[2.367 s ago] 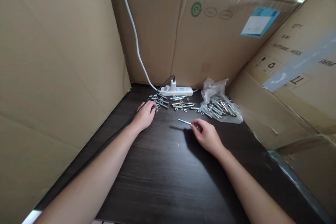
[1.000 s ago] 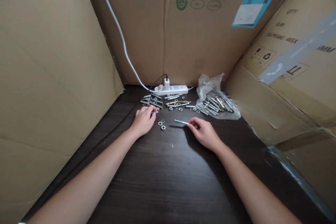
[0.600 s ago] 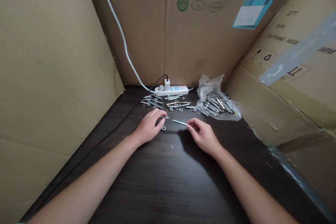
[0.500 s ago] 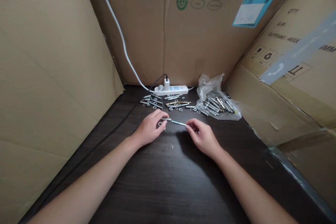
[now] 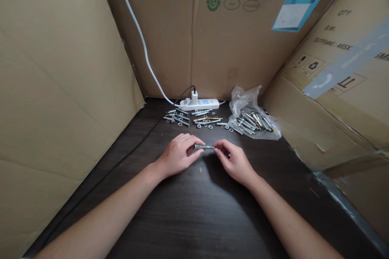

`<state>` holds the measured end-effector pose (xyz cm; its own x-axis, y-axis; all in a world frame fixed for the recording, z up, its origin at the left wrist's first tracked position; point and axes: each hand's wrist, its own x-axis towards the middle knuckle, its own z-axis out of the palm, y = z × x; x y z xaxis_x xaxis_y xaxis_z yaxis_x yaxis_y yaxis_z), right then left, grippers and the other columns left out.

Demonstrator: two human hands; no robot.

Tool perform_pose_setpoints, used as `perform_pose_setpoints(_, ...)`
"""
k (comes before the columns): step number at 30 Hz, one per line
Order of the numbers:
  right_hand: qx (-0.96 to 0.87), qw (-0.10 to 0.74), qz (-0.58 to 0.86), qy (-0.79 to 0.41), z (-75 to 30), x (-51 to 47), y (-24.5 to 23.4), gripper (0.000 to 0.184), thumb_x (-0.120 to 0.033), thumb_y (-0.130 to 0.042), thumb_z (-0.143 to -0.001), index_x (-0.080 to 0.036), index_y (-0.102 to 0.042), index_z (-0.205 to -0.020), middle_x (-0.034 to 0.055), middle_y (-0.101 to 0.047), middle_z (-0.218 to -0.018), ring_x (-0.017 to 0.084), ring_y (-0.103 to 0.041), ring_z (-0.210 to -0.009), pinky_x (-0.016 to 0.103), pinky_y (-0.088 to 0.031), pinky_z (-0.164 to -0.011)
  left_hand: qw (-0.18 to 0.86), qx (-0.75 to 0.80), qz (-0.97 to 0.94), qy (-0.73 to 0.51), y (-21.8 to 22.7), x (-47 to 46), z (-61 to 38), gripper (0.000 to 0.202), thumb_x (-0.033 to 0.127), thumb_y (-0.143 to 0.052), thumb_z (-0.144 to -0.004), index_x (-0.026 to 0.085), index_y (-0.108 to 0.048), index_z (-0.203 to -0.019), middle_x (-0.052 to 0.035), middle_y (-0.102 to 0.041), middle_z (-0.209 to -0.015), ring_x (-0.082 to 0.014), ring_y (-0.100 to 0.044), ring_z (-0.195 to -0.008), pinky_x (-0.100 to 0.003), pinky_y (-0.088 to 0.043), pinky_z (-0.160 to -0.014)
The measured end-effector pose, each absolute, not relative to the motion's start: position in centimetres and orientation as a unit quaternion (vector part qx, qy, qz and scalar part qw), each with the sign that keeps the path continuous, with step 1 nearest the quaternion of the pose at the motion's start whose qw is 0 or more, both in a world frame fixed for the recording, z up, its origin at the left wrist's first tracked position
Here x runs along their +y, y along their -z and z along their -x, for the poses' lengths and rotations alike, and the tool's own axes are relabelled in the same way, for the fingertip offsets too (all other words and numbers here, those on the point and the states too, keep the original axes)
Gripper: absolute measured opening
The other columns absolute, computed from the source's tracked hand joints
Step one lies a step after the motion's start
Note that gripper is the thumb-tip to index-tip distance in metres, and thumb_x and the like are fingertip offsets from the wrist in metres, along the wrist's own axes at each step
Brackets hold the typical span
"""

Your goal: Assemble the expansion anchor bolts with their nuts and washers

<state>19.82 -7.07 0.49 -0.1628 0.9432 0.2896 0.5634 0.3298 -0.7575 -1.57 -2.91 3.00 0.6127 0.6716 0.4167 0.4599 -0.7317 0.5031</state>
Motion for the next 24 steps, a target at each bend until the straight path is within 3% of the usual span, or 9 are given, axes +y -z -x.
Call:
perform_pose_setpoints(5,-0.723,0.372,0.516,-0.269,-19.2,-7.4,-0.7,0.014,-0.025,-0.047,-0.087,-0.019,-0.058,-0.094,0.0032,-0.062,-0.079,0.015,-0.055,-0.066,0.026,-0.044,-0.063,0.178,0.319,-0.884,-0.29,-2.9,-3.2,1.3,0.019,0.036,-0.053,-0.088,0.02,-0.063,-0.094,-0.0001,-0.058,-0.07,-0.0145,-0.051,-0.067,-0.029,-0.039,-0.069)
perform_pose_setpoints(10,-0.718,0.376,0.487,-0.326,-18.2,-8.2,-0.6,0.013,-0.024,-0.049,-0.086,-0.019,-0.055,-0.096,0.0023,-0.061,-0.079,0.014,-0.055,-0.067,0.025,-0.044,-0.063,0.193,0.301,-0.898,-0.258,-2.4,-3.2,1.1,0.017,0.033,-0.056,-0.087,0.021,-0.064,-0.096,-0.001,-0.063,-0.077,-0.0153,-0.055,-0.073,-0.029,-0.039,-0.072)
perform_pose_setpoints(16,-0.659,0.4,0.489,-0.41,-17.6,-8.7,-0.5,0.021,-0.034,-0.053,-0.087,-0.018,-0.054,-0.1,0.0006,-0.058,-0.075,0.013,-0.053,-0.066,0.023,-0.043,-0.06,0.199,0.292,-0.902,-0.246,-2.1,-3.0,1.0,0.019,0.033,-0.053,-0.088,0.024,-0.064,-0.101,-0.0011,-0.068,-0.09,-0.0166,-0.058,-0.081,-0.031,-0.04,-0.078)
perform_pose_setpoints(24,-0.681,0.367,0.447,-0.449,-18.1,-8.3,-1.1,0.027,-0.042,-0.047,-0.09,-0.018,-0.06,-0.09,-0.0007,-0.053,-0.07,0.012,-0.046,-0.062,0.022,-0.04,-0.059,0.186,0.263,-0.925,-0.203,-2.8,-3.2,1.0,0.018,0.03,-0.05,-0.09,0.024,-0.061,-0.103,-0.0021,-0.063,-0.091,-0.0172,-0.057,-0.086,-0.031,-0.04,-0.078)
